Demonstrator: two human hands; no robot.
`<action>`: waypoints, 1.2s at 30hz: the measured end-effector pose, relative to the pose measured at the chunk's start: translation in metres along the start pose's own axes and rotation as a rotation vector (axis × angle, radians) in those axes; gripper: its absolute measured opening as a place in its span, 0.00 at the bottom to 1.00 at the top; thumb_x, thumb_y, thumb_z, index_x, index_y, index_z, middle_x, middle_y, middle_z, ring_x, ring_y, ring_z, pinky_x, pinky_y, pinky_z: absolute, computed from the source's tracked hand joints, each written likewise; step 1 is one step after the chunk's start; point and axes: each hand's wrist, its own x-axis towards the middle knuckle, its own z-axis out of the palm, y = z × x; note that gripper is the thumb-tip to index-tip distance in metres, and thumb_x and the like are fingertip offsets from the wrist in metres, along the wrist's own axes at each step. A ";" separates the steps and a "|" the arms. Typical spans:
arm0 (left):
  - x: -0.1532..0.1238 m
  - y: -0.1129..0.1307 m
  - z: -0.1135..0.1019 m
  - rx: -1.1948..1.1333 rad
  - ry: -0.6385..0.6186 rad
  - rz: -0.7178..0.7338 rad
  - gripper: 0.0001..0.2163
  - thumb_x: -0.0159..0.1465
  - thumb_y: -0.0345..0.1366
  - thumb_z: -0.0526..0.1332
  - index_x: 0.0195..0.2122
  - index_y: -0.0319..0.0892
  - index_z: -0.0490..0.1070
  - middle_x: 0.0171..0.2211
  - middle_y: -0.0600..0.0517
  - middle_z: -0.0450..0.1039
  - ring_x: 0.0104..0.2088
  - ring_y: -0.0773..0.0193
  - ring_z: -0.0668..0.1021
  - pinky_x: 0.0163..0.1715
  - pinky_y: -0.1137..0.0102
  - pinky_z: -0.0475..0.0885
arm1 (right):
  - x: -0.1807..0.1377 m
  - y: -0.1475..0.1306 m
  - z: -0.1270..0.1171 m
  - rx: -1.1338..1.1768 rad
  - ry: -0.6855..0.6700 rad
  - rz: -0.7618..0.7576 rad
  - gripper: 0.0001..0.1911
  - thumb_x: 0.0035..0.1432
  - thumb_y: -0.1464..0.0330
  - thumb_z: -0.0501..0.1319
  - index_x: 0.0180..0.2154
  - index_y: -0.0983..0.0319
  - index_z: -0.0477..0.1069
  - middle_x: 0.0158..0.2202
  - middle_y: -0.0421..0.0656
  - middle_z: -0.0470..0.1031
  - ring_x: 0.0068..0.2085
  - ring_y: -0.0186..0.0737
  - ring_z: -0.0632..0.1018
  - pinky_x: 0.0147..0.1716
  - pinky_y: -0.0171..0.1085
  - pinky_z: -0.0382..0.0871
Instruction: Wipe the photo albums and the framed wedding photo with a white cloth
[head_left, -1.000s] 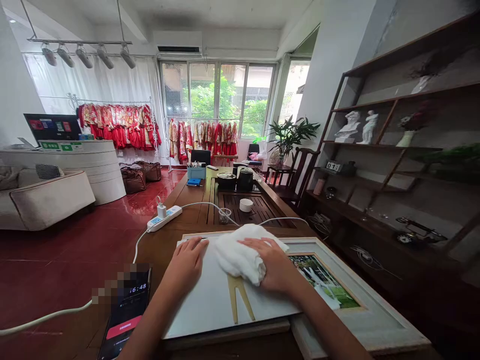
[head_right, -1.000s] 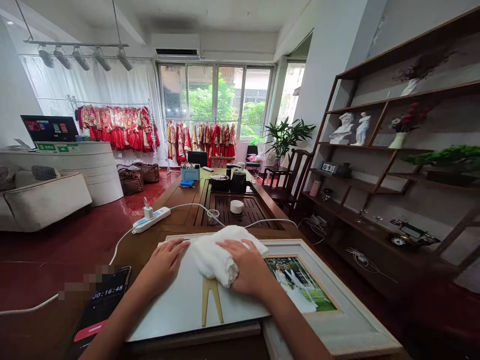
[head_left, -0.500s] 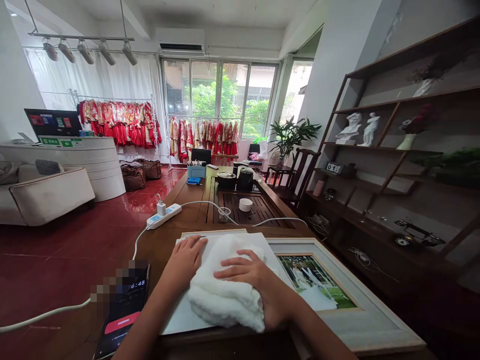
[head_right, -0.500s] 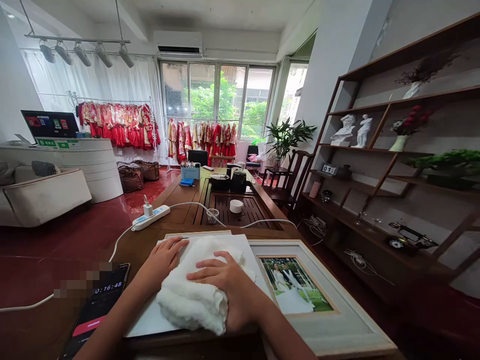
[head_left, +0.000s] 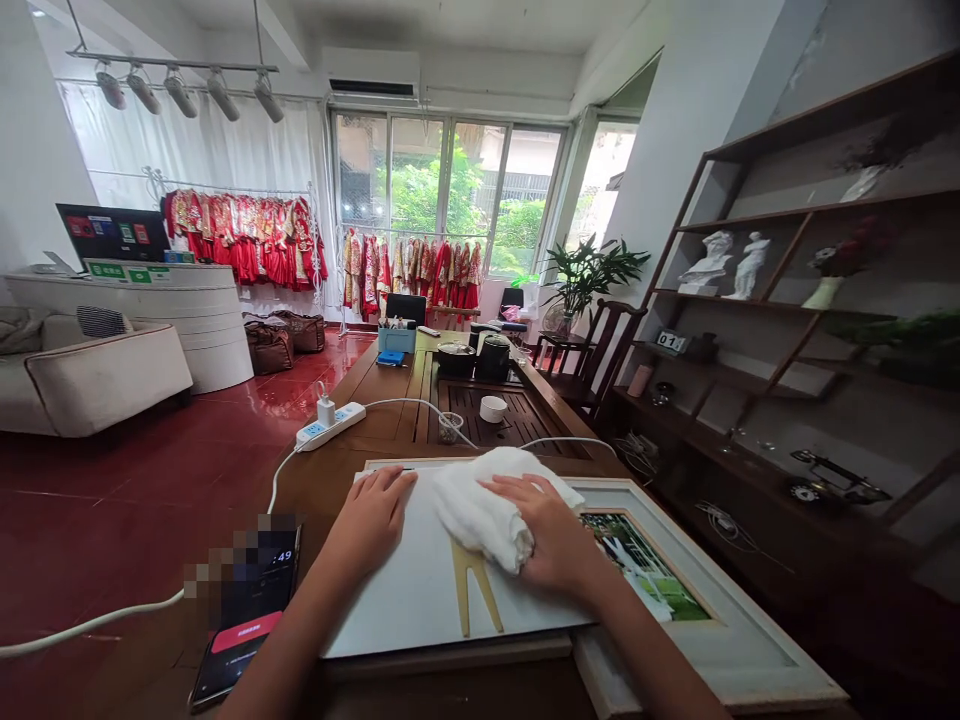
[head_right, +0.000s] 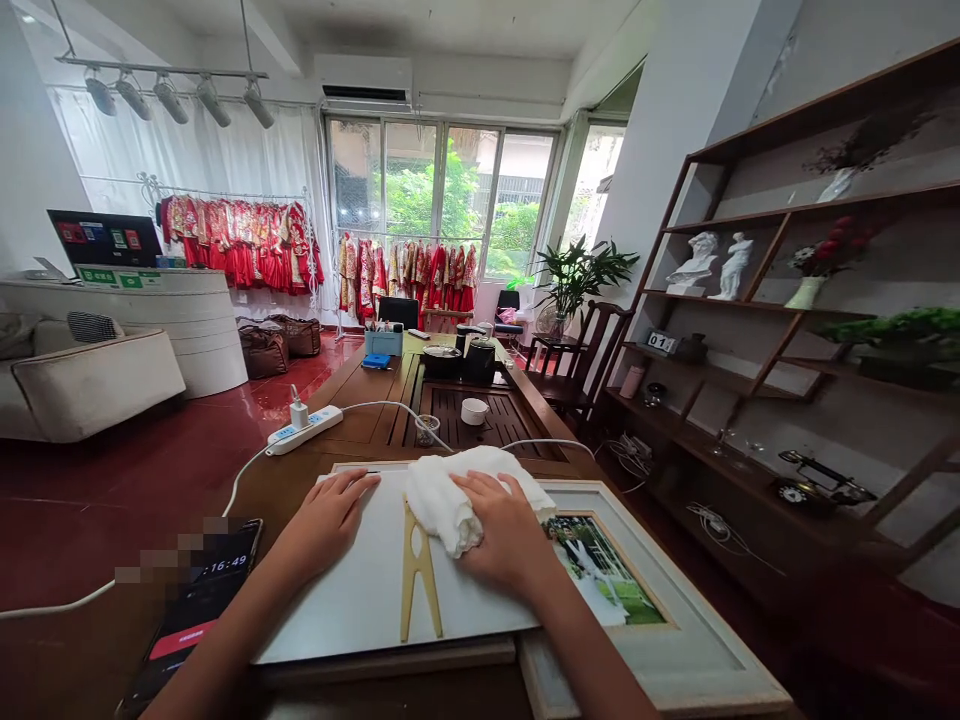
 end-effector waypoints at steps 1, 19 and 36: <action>0.000 0.000 0.000 0.000 0.002 -0.003 0.20 0.68 0.31 0.46 0.59 0.51 0.65 0.61 0.50 0.63 0.60 0.57 0.65 0.60 0.56 0.56 | 0.000 -0.003 -0.001 0.029 -0.026 -0.052 0.34 0.45 0.65 0.59 0.57 0.57 0.66 0.59 0.47 0.68 0.59 0.54 0.67 0.58 0.54 0.50; -0.001 0.000 -0.002 -0.003 0.011 0.009 0.20 0.67 0.31 0.46 0.58 0.50 0.65 0.60 0.51 0.64 0.60 0.58 0.66 0.61 0.57 0.55 | 0.000 -0.005 -0.006 0.064 -0.098 -0.118 0.36 0.45 0.64 0.61 0.59 0.58 0.64 0.59 0.46 0.67 0.60 0.53 0.67 0.59 0.52 0.52; 0.000 -0.001 -0.001 0.018 0.009 0.022 0.20 0.67 0.31 0.47 0.58 0.49 0.65 0.60 0.50 0.64 0.60 0.58 0.65 0.60 0.58 0.56 | 0.000 -0.036 -0.011 0.160 -0.258 -0.350 0.36 0.43 0.63 0.62 0.58 0.54 0.65 0.60 0.44 0.67 0.60 0.54 0.66 0.60 0.52 0.46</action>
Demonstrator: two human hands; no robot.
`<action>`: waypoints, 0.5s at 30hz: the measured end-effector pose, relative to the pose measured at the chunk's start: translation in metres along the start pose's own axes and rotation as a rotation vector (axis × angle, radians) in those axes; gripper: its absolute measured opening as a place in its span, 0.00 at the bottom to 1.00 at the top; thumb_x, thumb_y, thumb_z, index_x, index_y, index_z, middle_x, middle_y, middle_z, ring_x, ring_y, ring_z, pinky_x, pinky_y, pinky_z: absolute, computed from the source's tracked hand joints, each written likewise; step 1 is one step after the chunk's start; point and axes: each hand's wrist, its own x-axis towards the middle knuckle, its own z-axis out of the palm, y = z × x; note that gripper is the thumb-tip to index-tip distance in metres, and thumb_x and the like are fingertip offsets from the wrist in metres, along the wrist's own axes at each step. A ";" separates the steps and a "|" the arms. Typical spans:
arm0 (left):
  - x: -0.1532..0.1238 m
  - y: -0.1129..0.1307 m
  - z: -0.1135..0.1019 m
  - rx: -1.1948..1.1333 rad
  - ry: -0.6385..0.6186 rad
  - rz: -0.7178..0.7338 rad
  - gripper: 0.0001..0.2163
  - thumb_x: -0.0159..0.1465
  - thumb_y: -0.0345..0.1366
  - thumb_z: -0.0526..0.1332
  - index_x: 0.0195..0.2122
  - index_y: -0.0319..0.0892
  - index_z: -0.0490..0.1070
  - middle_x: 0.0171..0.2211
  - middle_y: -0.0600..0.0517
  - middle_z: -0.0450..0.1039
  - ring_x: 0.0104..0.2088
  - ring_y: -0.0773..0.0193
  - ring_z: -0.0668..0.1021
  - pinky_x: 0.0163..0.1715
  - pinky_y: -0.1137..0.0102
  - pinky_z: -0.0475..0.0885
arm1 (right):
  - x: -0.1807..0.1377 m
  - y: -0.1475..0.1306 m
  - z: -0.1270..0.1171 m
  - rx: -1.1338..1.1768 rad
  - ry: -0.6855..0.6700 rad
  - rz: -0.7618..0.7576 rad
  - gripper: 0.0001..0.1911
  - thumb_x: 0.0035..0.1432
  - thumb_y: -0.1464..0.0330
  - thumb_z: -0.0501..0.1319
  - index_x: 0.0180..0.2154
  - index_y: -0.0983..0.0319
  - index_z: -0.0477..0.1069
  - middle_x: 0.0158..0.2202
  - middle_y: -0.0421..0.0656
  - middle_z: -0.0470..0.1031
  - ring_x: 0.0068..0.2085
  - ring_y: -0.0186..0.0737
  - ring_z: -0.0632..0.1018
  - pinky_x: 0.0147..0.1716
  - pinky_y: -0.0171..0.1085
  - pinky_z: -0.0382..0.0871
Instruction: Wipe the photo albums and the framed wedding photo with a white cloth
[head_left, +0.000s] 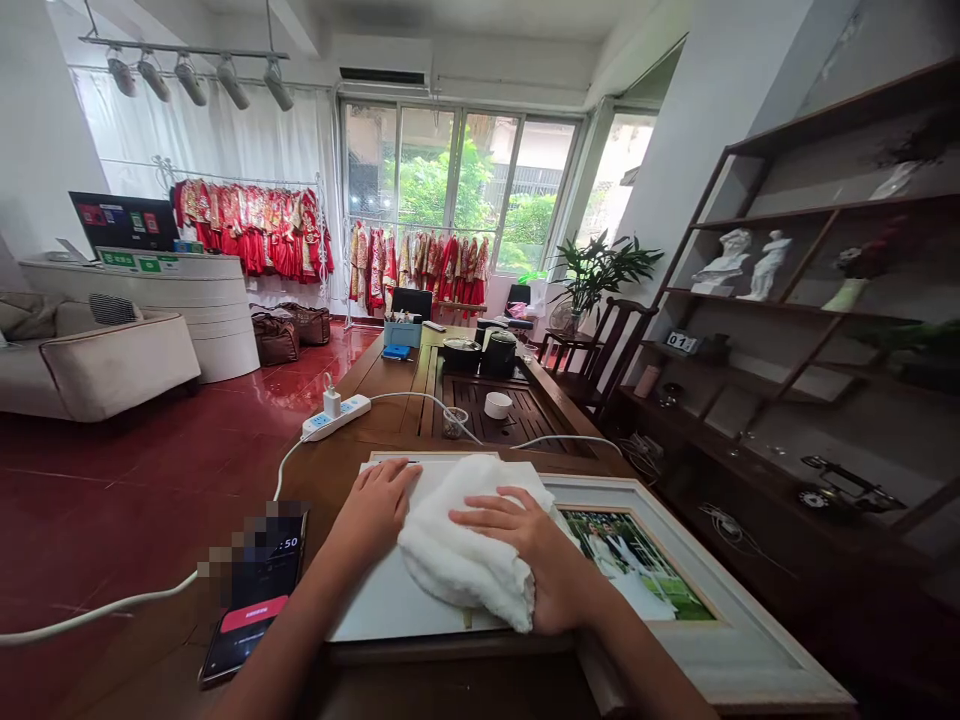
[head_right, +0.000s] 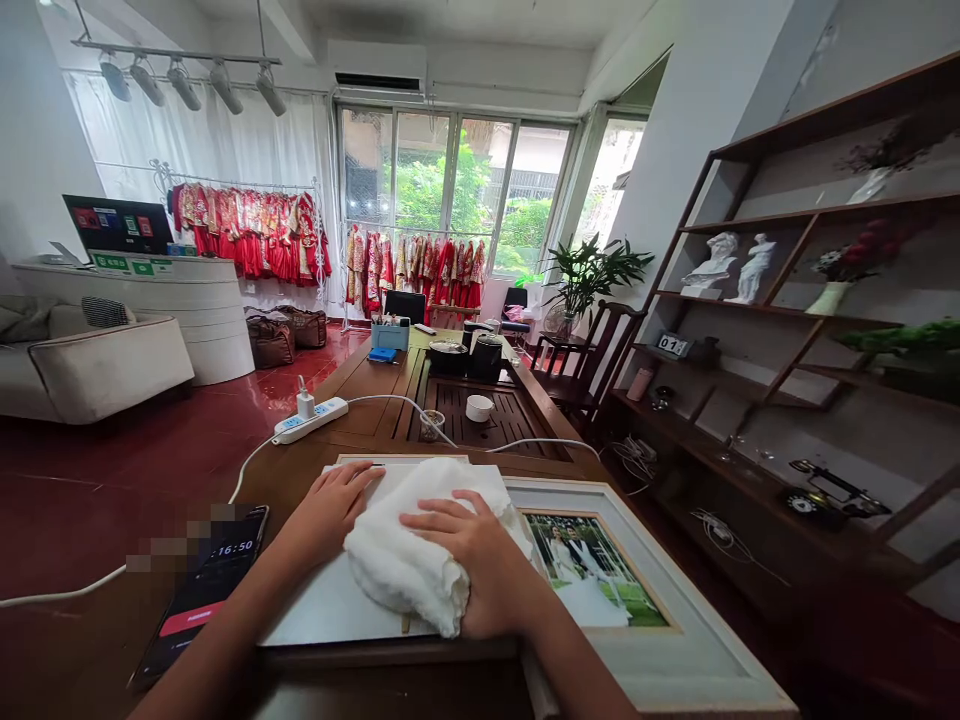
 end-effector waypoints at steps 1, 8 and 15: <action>0.000 0.000 0.000 0.001 0.000 0.003 0.20 0.67 0.31 0.48 0.58 0.49 0.65 0.60 0.50 0.64 0.60 0.59 0.65 0.60 0.58 0.56 | 0.000 0.001 -0.001 0.011 -0.001 -0.004 0.36 0.43 0.63 0.62 0.58 0.54 0.65 0.60 0.44 0.67 0.60 0.54 0.66 0.60 0.51 0.47; 0.000 0.001 0.000 -0.010 0.003 -0.001 0.20 0.68 0.31 0.46 0.58 0.50 0.64 0.60 0.50 0.63 0.60 0.59 0.65 0.60 0.58 0.55 | -0.011 0.031 0.003 -0.116 0.161 0.230 0.38 0.45 0.65 0.60 0.60 0.58 0.62 0.60 0.46 0.66 0.60 0.54 0.66 0.59 0.52 0.51; -0.001 0.001 -0.001 -0.010 0.002 -0.006 0.20 0.68 0.31 0.46 0.58 0.50 0.64 0.60 0.51 0.64 0.60 0.59 0.65 0.61 0.59 0.54 | -0.014 0.038 0.005 -0.202 0.218 0.331 0.37 0.44 0.67 0.57 0.59 0.59 0.64 0.60 0.47 0.66 0.59 0.55 0.66 0.57 0.55 0.53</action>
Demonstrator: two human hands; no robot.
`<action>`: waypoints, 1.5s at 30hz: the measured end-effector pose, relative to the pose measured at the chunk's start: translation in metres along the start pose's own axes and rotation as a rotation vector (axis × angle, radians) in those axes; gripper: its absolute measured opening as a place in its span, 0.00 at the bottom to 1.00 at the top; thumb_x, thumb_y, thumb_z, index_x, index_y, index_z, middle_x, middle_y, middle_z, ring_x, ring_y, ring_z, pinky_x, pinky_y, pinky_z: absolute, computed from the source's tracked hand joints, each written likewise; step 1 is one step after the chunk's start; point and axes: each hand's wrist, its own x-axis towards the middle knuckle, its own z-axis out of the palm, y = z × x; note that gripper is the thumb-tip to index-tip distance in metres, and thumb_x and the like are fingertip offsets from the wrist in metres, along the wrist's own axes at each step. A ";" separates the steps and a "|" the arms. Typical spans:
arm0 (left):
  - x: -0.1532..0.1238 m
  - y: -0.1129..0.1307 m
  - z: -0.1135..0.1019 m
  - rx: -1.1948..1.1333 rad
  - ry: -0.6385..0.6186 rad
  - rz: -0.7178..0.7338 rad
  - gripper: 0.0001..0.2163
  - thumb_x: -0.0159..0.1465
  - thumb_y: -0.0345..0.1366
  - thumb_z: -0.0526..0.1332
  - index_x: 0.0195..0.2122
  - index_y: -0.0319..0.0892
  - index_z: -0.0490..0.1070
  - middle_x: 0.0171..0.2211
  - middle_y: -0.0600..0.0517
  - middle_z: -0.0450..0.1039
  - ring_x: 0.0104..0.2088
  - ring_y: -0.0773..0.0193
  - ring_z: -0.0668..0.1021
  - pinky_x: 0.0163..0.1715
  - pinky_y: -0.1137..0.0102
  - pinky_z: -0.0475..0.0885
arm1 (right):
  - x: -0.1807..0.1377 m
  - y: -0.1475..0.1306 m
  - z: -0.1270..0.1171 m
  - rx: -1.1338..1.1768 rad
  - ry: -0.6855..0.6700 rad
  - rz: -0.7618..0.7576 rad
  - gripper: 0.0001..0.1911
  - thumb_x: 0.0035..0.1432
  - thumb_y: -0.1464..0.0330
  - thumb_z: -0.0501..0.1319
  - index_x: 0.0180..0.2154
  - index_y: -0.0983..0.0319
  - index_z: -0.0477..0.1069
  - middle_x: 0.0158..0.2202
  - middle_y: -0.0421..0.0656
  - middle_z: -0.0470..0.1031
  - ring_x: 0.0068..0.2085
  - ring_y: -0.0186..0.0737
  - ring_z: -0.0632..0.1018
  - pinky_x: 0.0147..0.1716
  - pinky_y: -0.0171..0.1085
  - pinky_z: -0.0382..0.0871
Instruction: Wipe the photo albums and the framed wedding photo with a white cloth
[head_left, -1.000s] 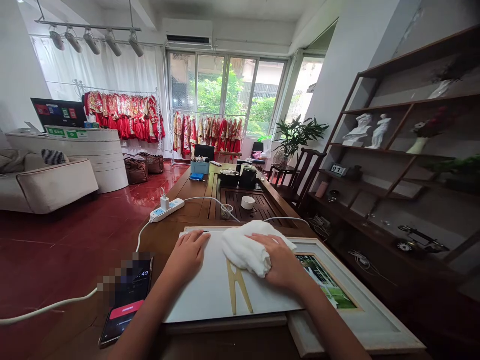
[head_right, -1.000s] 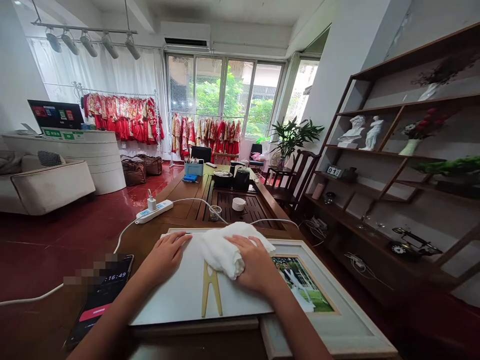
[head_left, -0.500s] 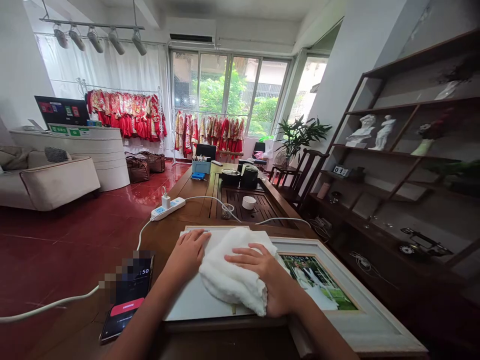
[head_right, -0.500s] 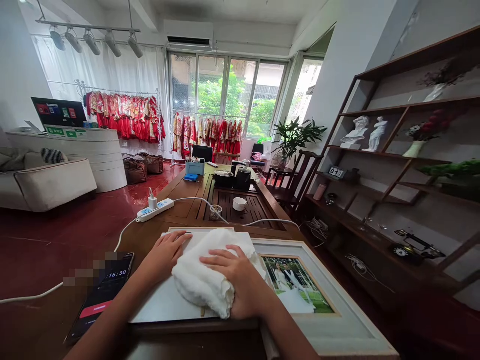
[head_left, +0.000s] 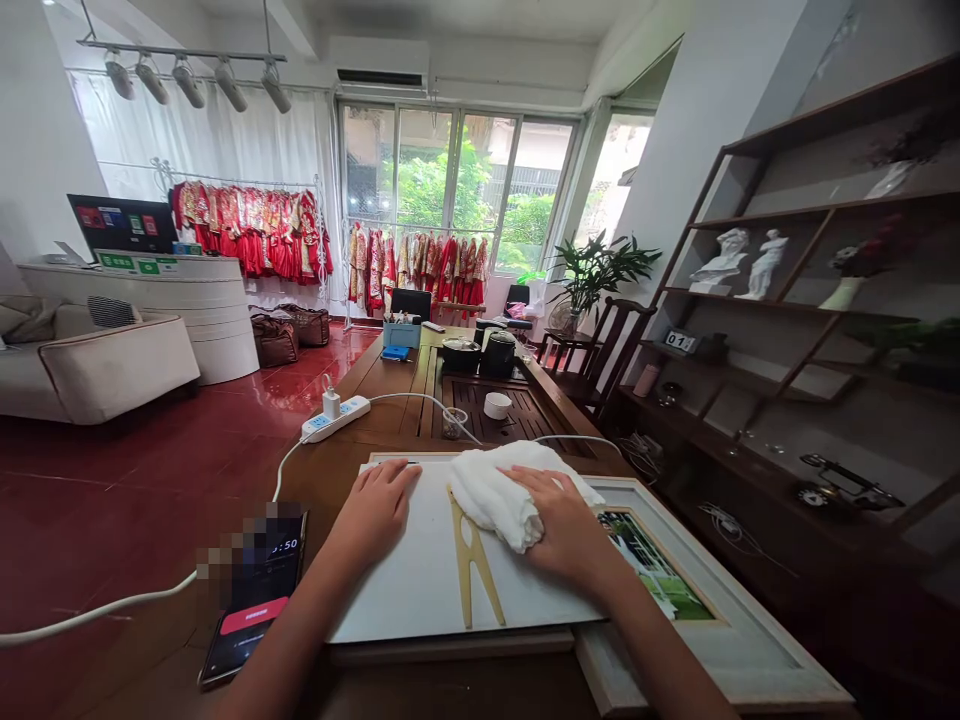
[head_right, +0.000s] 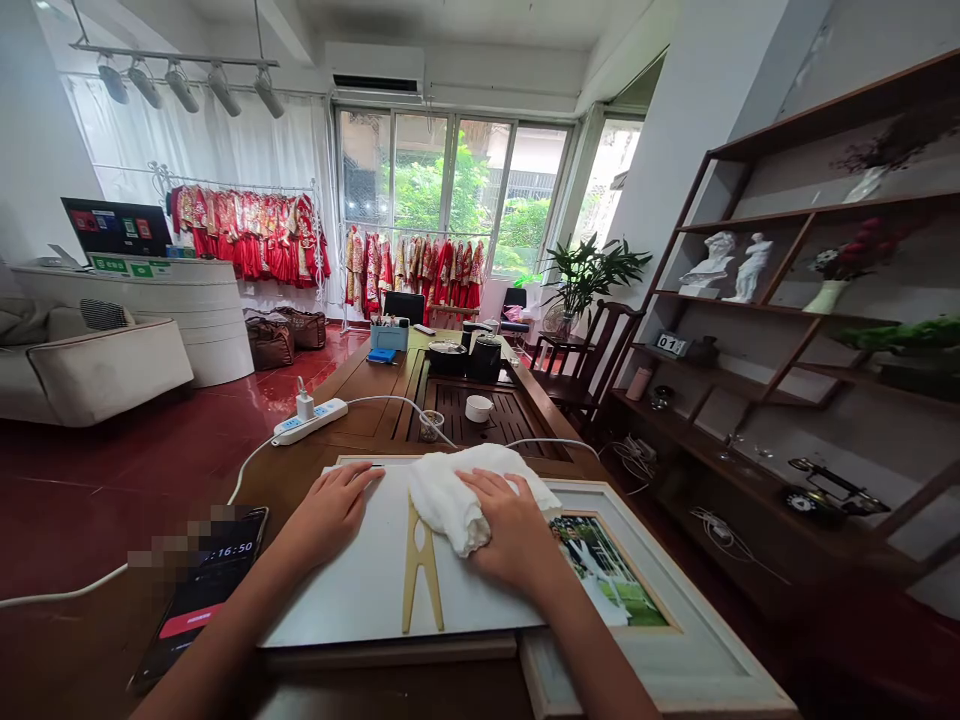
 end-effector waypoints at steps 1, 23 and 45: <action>0.000 0.000 0.000 0.002 0.002 0.003 0.20 0.68 0.31 0.47 0.58 0.50 0.64 0.60 0.51 0.64 0.60 0.59 0.65 0.61 0.59 0.55 | 0.000 -0.004 0.000 0.013 -0.011 -0.021 0.38 0.43 0.67 0.57 0.59 0.59 0.64 0.60 0.47 0.66 0.60 0.55 0.66 0.57 0.55 0.53; 0.000 0.001 -0.002 -0.003 -0.006 0.003 0.20 0.67 0.31 0.46 0.58 0.50 0.64 0.60 0.50 0.64 0.60 0.58 0.65 0.60 0.58 0.55 | 0.001 0.005 0.005 -0.037 0.056 0.084 0.35 0.44 0.66 0.57 0.57 0.59 0.66 0.59 0.48 0.68 0.58 0.54 0.68 0.56 0.53 0.54; 0.002 0.001 0.000 0.017 -0.004 0.014 0.19 0.69 0.32 0.46 0.58 0.49 0.64 0.60 0.50 0.64 0.60 0.59 0.65 0.60 0.58 0.56 | -0.001 -0.013 0.007 0.065 0.051 -0.069 0.35 0.45 0.65 0.59 0.58 0.57 0.64 0.59 0.45 0.68 0.58 0.51 0.68 0.57 0.51 0.53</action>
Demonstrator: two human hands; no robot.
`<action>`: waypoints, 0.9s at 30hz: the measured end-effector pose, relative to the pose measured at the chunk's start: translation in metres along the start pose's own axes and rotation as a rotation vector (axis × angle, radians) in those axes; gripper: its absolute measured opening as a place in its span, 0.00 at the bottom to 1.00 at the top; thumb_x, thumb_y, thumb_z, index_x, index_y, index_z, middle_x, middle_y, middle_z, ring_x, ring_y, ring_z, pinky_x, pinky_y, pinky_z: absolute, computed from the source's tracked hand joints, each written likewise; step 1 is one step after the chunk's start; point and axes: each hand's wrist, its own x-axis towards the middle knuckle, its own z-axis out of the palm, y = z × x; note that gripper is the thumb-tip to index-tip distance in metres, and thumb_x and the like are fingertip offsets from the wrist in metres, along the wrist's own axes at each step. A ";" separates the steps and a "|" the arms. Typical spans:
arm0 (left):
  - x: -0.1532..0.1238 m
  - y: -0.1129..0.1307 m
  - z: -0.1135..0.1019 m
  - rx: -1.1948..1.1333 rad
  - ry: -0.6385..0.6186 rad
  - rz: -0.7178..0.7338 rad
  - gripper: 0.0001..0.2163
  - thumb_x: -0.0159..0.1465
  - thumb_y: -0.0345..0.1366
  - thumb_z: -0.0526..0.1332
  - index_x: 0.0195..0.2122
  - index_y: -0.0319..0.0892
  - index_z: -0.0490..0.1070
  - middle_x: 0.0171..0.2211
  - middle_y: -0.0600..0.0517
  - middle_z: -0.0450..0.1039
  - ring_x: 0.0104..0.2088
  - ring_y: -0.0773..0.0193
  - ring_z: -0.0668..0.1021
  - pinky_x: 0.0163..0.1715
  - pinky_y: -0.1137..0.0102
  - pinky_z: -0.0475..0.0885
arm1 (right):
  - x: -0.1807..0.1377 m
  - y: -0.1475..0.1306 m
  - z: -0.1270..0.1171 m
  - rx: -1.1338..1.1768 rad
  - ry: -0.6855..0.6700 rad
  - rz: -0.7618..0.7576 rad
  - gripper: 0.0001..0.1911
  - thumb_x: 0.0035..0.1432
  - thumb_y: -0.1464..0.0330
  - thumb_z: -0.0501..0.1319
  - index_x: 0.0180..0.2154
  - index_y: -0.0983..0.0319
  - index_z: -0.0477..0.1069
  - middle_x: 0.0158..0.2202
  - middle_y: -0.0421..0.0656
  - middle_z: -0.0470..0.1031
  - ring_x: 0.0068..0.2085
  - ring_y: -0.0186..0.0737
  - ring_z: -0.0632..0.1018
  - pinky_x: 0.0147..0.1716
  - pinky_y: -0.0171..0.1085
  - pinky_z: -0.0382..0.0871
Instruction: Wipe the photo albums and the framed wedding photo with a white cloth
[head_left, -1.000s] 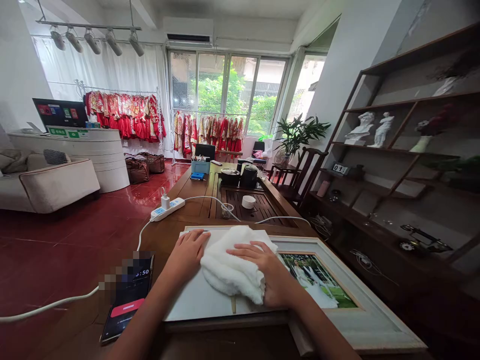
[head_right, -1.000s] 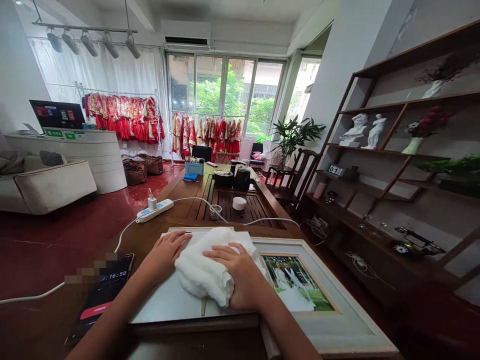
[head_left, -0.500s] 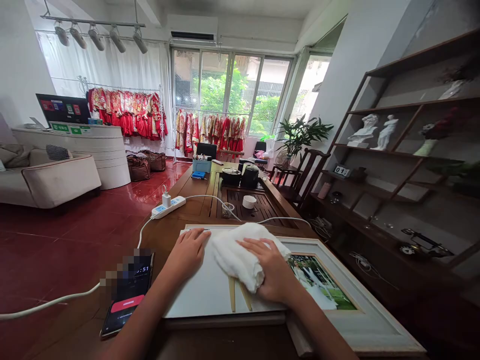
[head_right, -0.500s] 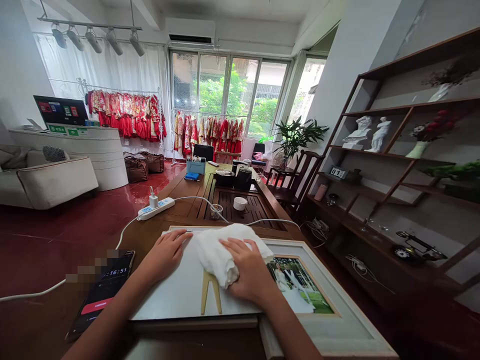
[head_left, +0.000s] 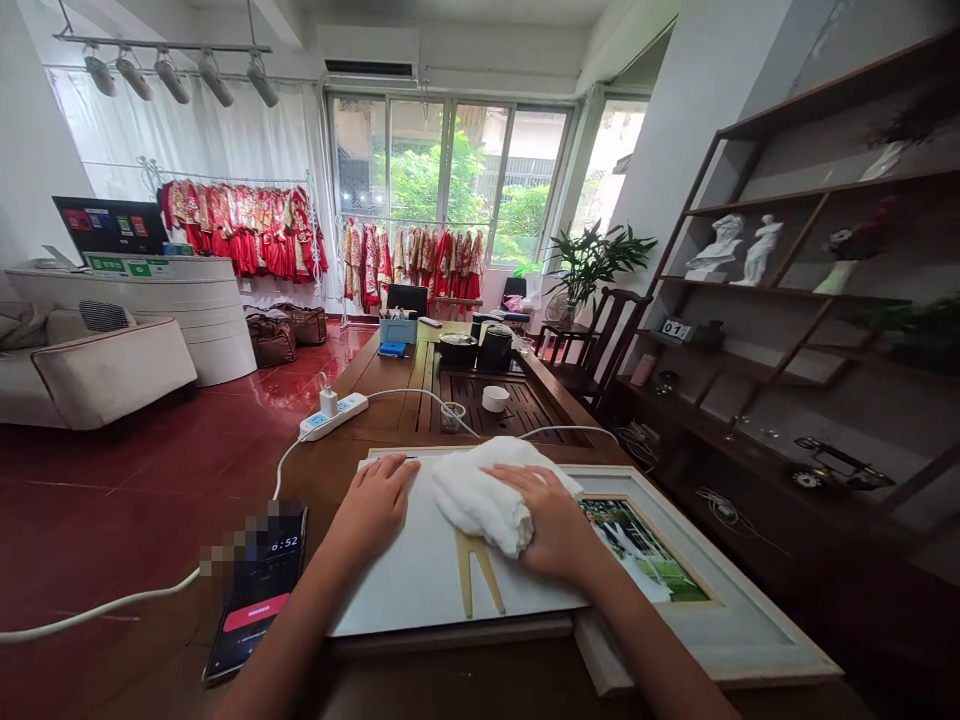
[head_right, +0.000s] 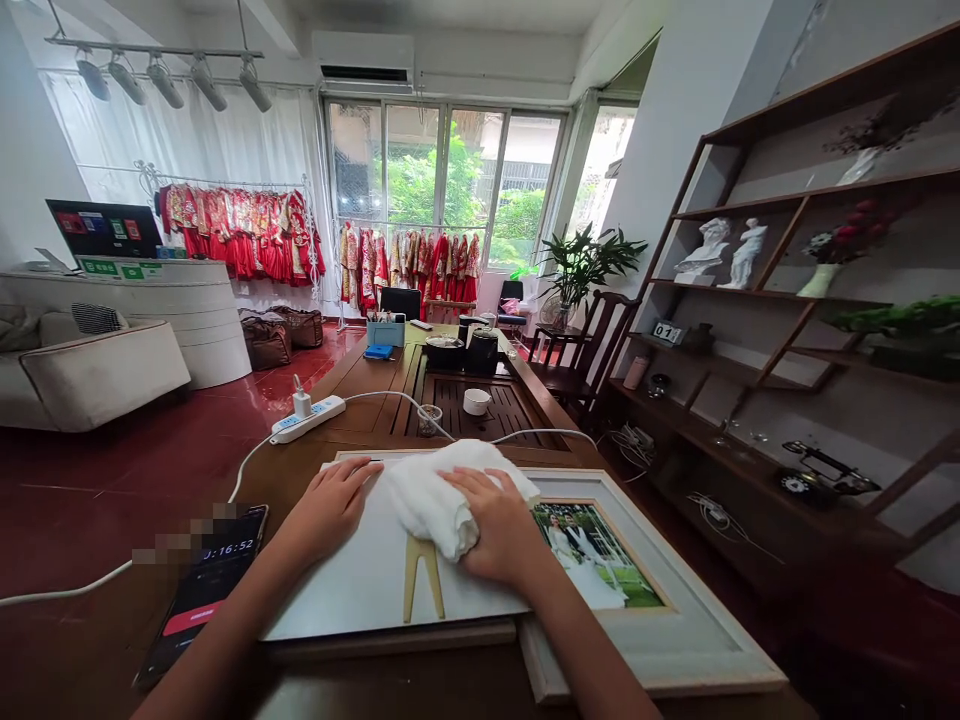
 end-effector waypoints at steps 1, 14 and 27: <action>0.000 0.000 0.000 0.000 0.003 0.006 0.19 0.69 0.32 0.46 0.58 0.49 0.64 0.60 0.50 0.64 0.60 0.60 0.65 0.60 0.58 0.56 | -0.001 0.005 0.000 -0.030 0.019 0.040 0.34 0.45 0.66 0.58 0.57 0.57 0.65 0.59 0.46 0.68 0.58 0.51 0.69 0.56 0.52 0.54; 0.000 -0.003 0.001 0.014 0.004 0.017 0.19 0.68 0.31 0.48 0.58 0.49 0.65 0.59 0.49 0.65 0.60 0.59 0.66 0.59 0.59 0.59 | 0.001 -0.027 -0.005 0.099 -0.186 -0.240 0.40 0.38 0.63 0.61 0.58 0.55 0.63 0.61 0.41 0.66 0.61 0.53 0.65 0.59 0.51 0.46; 0.000 -0.003 0.003 0.001 0.019 0.018 0.19 0.68 0.31 0.46 0.58 0.49 0.64 0.59 0.49 0.65 0.60 0.59 0.65 0.60 0.58 0.57 | -0.003 0.003 -0.004 -0.042 -0.006 -0.003 0.36 0.44 0.67 0.59 0.59 0.57 0.63 0.59 0.45 0.68 0.58 0.51 0.69 0.57 0.51 0.53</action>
